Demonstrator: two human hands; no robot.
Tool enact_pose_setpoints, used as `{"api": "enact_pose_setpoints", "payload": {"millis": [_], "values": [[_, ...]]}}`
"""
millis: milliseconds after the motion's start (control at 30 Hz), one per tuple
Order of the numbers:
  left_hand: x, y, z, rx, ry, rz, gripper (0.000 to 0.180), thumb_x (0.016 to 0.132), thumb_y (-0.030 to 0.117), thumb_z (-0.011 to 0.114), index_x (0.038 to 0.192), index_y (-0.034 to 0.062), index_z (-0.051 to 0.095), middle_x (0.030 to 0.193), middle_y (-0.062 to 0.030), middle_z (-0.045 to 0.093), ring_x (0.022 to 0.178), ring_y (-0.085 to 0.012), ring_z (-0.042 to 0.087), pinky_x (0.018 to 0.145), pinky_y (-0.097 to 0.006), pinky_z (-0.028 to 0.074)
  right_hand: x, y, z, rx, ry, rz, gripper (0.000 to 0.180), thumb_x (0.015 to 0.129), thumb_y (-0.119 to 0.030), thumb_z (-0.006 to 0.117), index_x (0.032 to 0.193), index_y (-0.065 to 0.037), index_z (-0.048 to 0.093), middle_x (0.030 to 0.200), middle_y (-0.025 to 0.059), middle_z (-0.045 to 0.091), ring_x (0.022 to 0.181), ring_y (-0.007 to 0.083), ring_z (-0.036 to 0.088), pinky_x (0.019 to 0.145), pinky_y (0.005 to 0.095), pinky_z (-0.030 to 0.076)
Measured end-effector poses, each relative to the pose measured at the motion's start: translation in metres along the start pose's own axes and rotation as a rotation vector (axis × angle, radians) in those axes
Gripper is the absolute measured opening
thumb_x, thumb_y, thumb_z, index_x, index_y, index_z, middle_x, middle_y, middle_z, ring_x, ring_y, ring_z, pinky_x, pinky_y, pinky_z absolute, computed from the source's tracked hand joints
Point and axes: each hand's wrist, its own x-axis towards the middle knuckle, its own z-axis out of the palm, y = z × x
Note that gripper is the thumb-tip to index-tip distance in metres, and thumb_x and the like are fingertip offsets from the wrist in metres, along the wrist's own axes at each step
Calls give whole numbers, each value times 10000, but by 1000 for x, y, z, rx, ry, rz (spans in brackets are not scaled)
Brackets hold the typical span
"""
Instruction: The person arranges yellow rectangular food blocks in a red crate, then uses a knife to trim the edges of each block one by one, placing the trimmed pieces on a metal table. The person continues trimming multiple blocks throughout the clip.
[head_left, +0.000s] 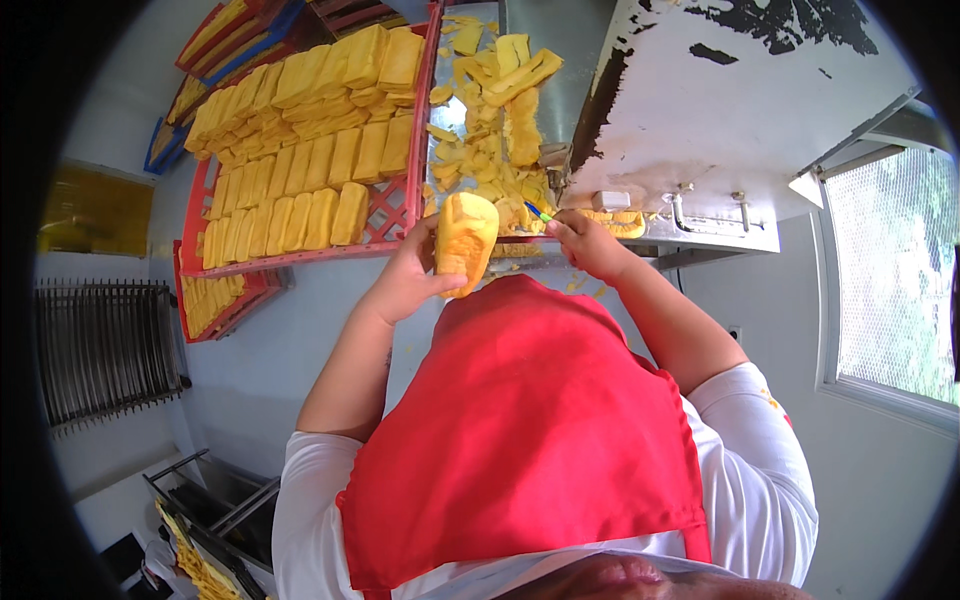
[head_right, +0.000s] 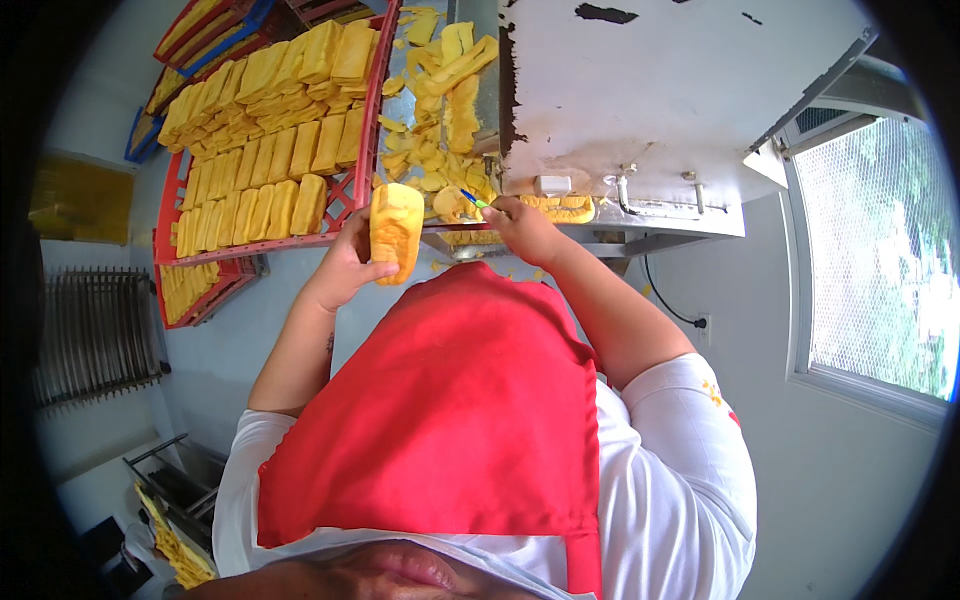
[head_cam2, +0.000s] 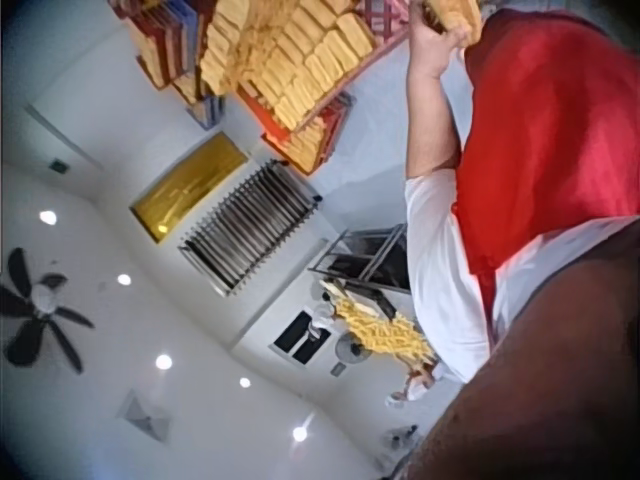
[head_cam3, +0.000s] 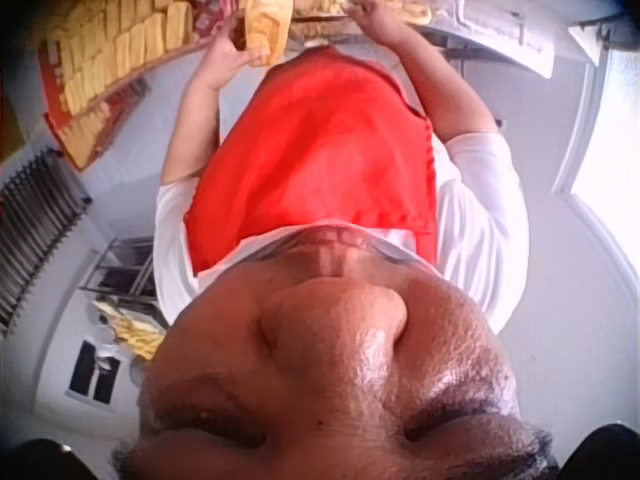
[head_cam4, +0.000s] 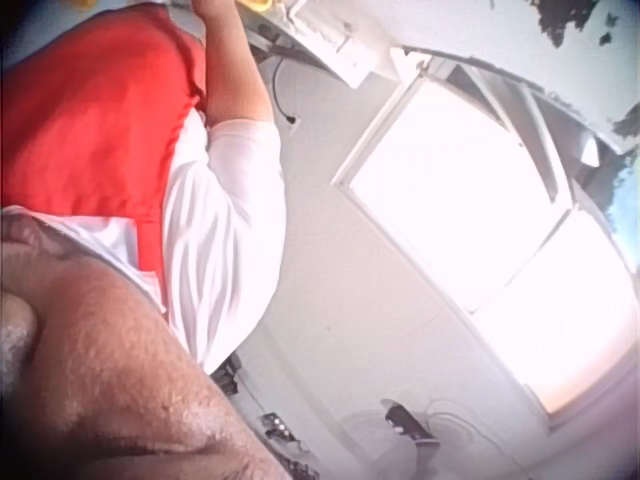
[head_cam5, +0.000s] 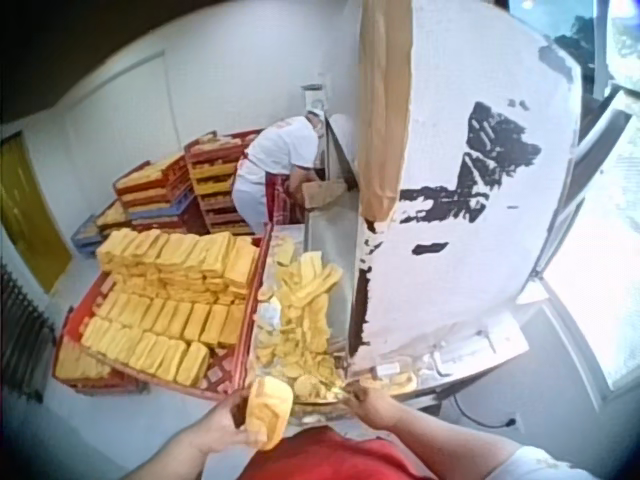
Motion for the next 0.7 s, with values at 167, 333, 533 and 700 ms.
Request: {"api": "enact_pose_setpoints", "payload": {"millis": [167,333,533,700], "values": [[10,33,31,855,16,497,748,655,-47,708,1340,163,494,1384,-79,449,1295,-308,424,1086,-433,346,-16,-29,13,905,-463,114,531,945,-545,524,1177,-69,555,828,69,639,658,176,605,587,317,492],[12,34,51,750,337,587,735,721,-29,659,1397,160,443,1426,-106,391,1326,-333,374,1096,-444,327,-32,-68,30,1028,-317,-70,703,873,-488,660,1371,-55,419,1240,105,583,1130,229,592,960,369,480],[7,27,61,-583,125,36,682,835,200,752,1392,63,383,1275,-58,517,1215,-166,488,1047,-351,388,-38,-76,37,-33,152,-660,690,885,-313,691,1396,-7,343,1277,214,528,1195,309,529,1013,397,425],[10,38,49,-168,196,220,690,770,169,814,1327,38,428,1230,-73,550,1138,-165,534,984,-320,443,-33,-70,23,300,54,-356,324,1025,-170,467,1297,4,446,897,53,589,766,114,573,728,275,474]]}}
